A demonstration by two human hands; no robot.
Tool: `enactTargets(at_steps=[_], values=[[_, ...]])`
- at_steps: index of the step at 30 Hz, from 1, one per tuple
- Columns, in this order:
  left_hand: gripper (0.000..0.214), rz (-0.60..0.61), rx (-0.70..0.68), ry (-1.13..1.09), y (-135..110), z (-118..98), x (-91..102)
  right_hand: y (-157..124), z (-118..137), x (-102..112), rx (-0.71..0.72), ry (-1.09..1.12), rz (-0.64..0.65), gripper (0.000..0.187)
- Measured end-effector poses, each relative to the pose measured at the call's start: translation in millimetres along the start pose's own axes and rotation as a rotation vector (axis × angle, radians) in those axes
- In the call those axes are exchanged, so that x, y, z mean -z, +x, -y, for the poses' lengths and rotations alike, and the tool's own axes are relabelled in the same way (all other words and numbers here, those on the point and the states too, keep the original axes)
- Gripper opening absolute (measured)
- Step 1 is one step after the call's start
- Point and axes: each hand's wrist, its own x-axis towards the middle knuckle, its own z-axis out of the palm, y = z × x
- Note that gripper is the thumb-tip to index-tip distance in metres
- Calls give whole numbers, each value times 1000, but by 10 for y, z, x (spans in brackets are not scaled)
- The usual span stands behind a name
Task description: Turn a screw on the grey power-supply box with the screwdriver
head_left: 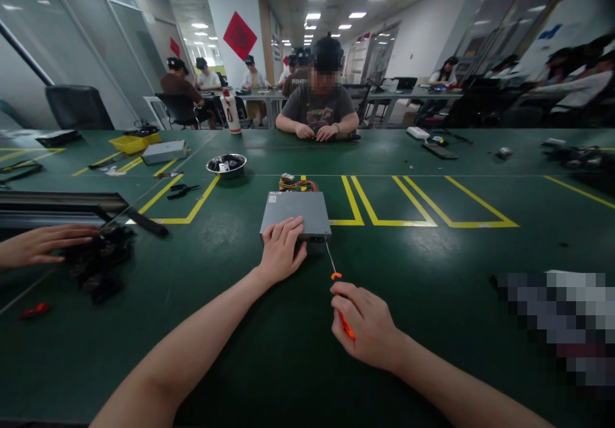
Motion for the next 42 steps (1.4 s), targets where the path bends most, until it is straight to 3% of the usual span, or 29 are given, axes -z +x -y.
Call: enactTargets(at_steps=[4,12,17,21,36,42], values=[[28,-5,1,7,-2,9,1,5,38,-39,-51,21,-9,6],[28,6,2,1,-16,17,2,84,30,44,49,-18,-17,19],[28,14,-12,-14,-19,23,14,68,31,-1,17,-27,-42,18],[30,40,-2,-31,-10,13,46,30,54,-40,-11,-9,31,10],[34,90,-22,-28,17,-30,33,145,-82,217,151,-125,102,14],[34,95,-13,-32,31,-69,35,39,-121,140,176,-89,-29,12]])
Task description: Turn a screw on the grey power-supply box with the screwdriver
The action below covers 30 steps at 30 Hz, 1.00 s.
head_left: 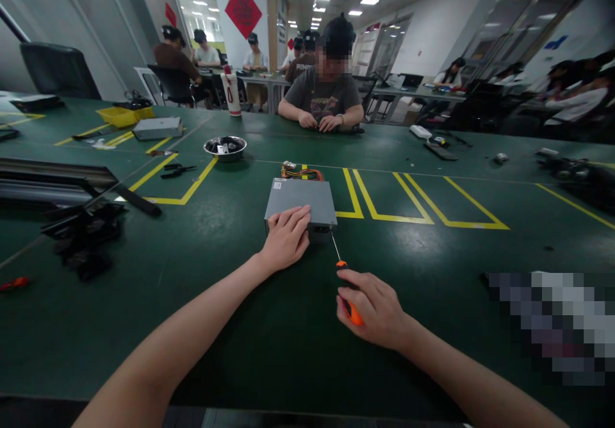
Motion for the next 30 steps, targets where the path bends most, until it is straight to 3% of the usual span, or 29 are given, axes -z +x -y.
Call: enactTargets(at_steps=[7,10,17,22,26,30], values=[[33,-5,5,5,0,7,-4,-40,29,-71,-56,30,87,15],[33,-4,2,5,-2,13,-1,-46,6,-68,-55,100,84,26],[34,7,-24,22,-6,24,20,-133,87,-86,-160,111,39,16],[35,6,-46,38,-10,30,17,-51,100,-50,-62,76,82,20],[32,0,-39,39,-7,30,14,-43,86,-39,-64,18,25,27],[32,3,-28,26,-3,29,8,-108,93,-58,-114,1,-57,16]])
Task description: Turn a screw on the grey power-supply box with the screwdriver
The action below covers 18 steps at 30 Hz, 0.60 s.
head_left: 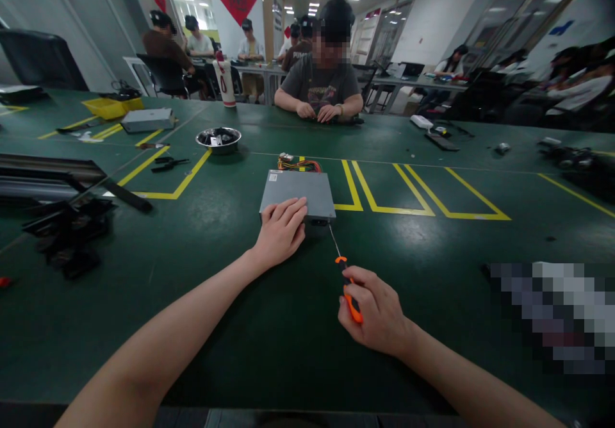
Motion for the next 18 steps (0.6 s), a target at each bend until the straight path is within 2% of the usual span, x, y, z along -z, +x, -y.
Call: enactTargets(at_steps=[4,12,15,18], values=[[34,4,13,-16,1,-3,-6,-23,-17,-8,34,5,80,11],[35,-1,18,-16,2,-9,3,30,-70,46,-40,77,57,21],[34,-9,17,-12,-1,-4,0,6,-56,9,-5,61,57,19],[33,-11,14,-10,-3,0,-7,10,-30,-12,28,45,115,15]])
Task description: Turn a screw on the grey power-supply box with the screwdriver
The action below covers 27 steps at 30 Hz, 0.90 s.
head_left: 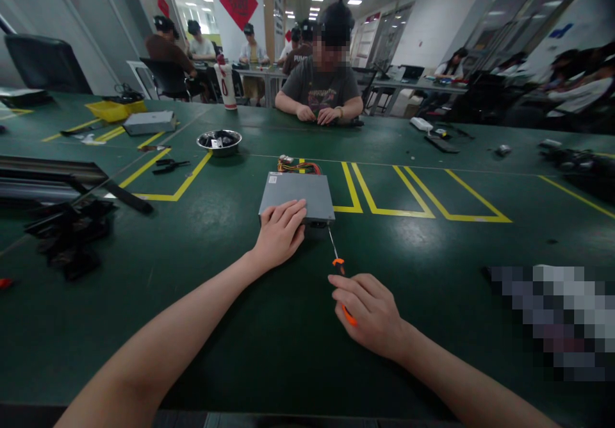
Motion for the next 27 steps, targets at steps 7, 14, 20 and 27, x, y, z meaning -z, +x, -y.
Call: enactTargets(at_steps=[7,14,20,27], values=[[33,2,4,2,2,-1,-6,14,9,30,-32,-60,-32,25],[32,-13,-3,7,4,-9,-4,25,21,-5,77,-38,-39,17],[31,-23,-14,27,6,-9,2,-8,13,-59,36,-17,56,19],[30,-35,-8,31,1,-3,-22,-17,25,-6,-57,115,54,15]])
